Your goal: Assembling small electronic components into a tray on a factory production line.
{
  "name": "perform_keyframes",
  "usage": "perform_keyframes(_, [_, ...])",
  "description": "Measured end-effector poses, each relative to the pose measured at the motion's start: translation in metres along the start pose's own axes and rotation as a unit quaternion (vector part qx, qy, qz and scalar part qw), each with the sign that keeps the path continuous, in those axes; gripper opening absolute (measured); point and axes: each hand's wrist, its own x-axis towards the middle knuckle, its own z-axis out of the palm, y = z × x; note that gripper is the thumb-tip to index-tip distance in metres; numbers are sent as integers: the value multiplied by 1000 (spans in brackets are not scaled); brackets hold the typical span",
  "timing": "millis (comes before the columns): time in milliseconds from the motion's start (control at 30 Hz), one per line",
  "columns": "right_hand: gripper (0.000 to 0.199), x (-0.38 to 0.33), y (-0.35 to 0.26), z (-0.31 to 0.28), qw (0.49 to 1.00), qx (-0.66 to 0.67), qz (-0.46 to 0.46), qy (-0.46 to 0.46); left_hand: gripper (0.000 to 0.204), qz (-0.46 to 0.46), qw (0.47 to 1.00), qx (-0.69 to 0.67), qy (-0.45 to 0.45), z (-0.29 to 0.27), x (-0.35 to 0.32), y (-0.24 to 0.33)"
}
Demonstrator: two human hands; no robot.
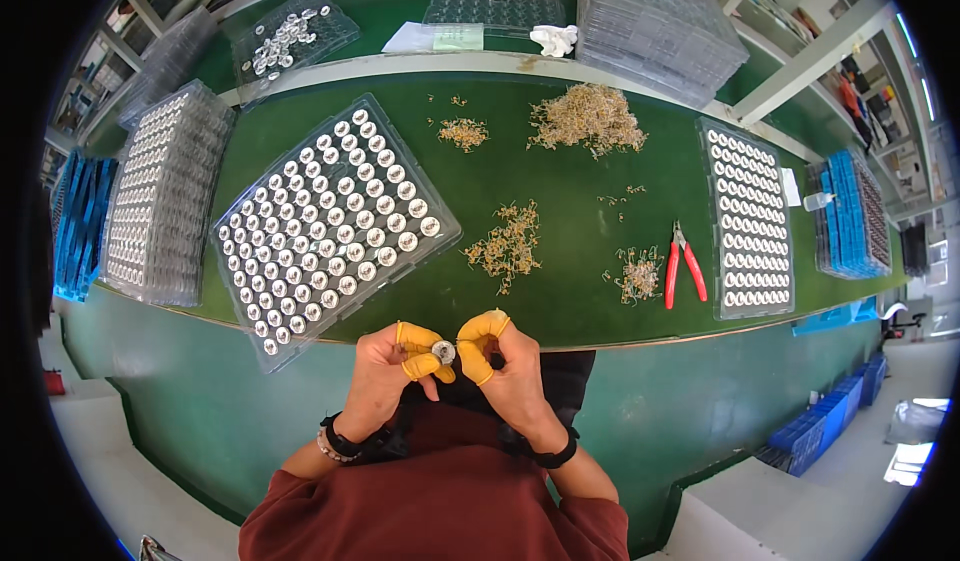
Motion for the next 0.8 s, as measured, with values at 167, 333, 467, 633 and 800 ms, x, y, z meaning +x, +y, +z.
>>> perform_keyframes(167, [12,-6,2,5,1000,-22,-7,9,16,-7,1000,1,-4,0,-3,-2])
perform_keyframes(333, [14,-5,6,12,997,-40,-42,58,15,-4,1000,9,-1,0,-3,-2])
perform_keyframes(467, [15,-4,1,12,985,-113,-110,62,14,-3,1000,18,2,0,-2,-1])
perform_keyframes(633, [16,-5,6,12,984,-116,-115,70,13,-6,1000,20,-1,0,0,-1])
perform_keyframes(800, [19,-3,6,11,959,-202,-186,69,13,-2,999,34,3,-1,0,-1])
